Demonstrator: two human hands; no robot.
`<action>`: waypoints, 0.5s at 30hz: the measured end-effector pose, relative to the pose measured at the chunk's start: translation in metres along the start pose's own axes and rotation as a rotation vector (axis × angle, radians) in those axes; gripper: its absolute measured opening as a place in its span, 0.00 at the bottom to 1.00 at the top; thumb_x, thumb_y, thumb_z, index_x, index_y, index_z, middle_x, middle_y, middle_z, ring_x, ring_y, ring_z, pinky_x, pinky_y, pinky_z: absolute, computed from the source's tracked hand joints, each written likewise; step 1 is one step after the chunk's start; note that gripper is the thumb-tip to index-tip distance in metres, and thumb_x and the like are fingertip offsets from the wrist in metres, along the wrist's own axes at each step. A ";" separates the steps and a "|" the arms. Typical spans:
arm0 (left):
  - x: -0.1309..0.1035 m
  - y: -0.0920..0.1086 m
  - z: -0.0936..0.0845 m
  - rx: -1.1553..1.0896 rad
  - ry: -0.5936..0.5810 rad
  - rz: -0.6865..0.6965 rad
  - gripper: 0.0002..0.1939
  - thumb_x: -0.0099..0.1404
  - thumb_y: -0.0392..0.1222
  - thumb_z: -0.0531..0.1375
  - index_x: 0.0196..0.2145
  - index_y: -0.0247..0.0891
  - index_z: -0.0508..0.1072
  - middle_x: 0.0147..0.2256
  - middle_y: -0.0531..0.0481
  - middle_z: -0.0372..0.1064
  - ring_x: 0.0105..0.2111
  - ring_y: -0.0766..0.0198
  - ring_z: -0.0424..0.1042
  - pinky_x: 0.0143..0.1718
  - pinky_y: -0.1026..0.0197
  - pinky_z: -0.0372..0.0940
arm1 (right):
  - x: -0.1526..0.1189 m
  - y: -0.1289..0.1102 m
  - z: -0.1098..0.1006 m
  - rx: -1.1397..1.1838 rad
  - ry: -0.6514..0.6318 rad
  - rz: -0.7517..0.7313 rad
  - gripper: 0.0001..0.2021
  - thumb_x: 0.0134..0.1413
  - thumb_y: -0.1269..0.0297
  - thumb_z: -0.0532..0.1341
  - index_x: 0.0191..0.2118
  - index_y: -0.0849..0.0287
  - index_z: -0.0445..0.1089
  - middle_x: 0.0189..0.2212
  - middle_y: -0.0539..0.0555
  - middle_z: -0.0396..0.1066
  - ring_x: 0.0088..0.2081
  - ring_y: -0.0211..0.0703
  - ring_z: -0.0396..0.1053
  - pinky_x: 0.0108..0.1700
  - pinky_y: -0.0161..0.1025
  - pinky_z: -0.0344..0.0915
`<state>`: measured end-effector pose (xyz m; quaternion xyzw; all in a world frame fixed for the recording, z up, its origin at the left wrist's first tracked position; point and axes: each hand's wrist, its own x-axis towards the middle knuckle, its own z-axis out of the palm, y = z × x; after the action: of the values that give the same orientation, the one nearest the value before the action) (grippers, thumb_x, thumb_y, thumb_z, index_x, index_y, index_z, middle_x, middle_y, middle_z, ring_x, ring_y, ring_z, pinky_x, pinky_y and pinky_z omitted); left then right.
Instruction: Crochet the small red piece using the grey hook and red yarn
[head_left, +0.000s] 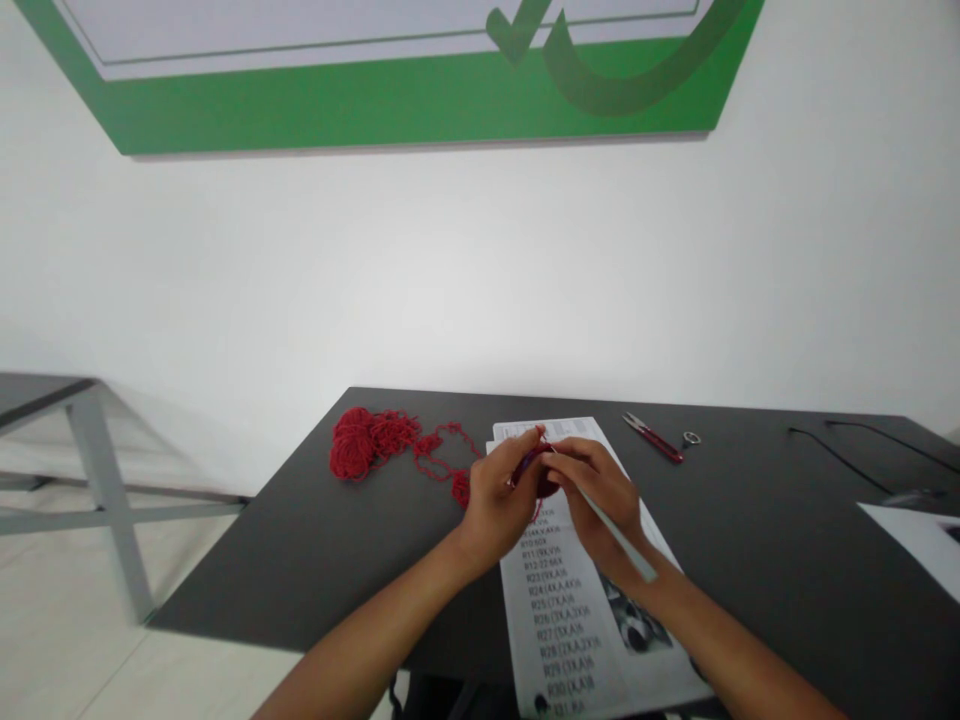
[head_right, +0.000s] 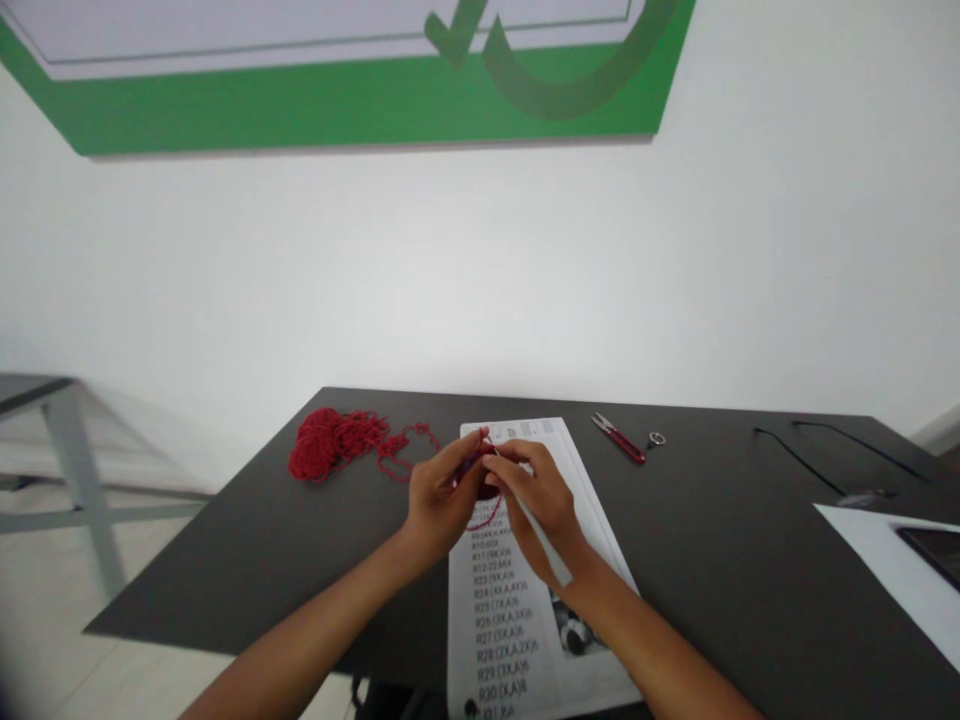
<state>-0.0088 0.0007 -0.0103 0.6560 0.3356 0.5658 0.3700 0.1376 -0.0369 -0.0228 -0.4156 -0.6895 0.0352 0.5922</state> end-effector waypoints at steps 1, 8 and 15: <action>0.000 0.000 0.003 -0.111 0.003 -0.084 0.19 0.64 0.46 0.66 0.51 0.38 0.80 0.40 0.44 0.82 0.32 0.60 0.80 0.34 0.60 0.77 | -0.002 0.003 0.000 -0.063 0.005 -0.047 0.14 0.67 0.67 0.60 0.53 0.46 0.76 0.48 0.56 0.74 0.48 0.47 0.75 0.49 0.47 0.76; 0.006 0.002 0.007 -0.574 -0.042 -0.425 0.26 0.49 0.49 0.76 0.44 0.35 0.82 0.35 0.45 0.81 0.30 0.62 0.78 0.34 0.61 0.75 | -0.003 0.009 0.000 -0.157 0.036 -0.141 0.15 0.65 0.68 0.62 0.54 0.45 0.75 0.46 0.55 0.74 0.46 0.47 0.75 0.47 0.45 0.77; 0.015 0.001 -0.008 -0.392 -0.037 -0.229 0.21 0.50 0.48 0.76 0.40 0.36 0.84 0.35 0.46 0.80 0.33 0.65 0.75 0.38 0.64 0.70 | 0.016 -0.006 -0.010 0.197 -0.014 0.050 0.02 0.62 0.65 0.66 0.38 0.50 0.75 0.39 0.50 0.78 0.40 0.42 0.77 0.44 0.38 0.74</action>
<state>-0.0145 0.0139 -0.0009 0.5394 0.2847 0.5623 0.5585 0.1437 -0.0356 -0.0035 -0.3722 -0.6762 0.1207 0.6242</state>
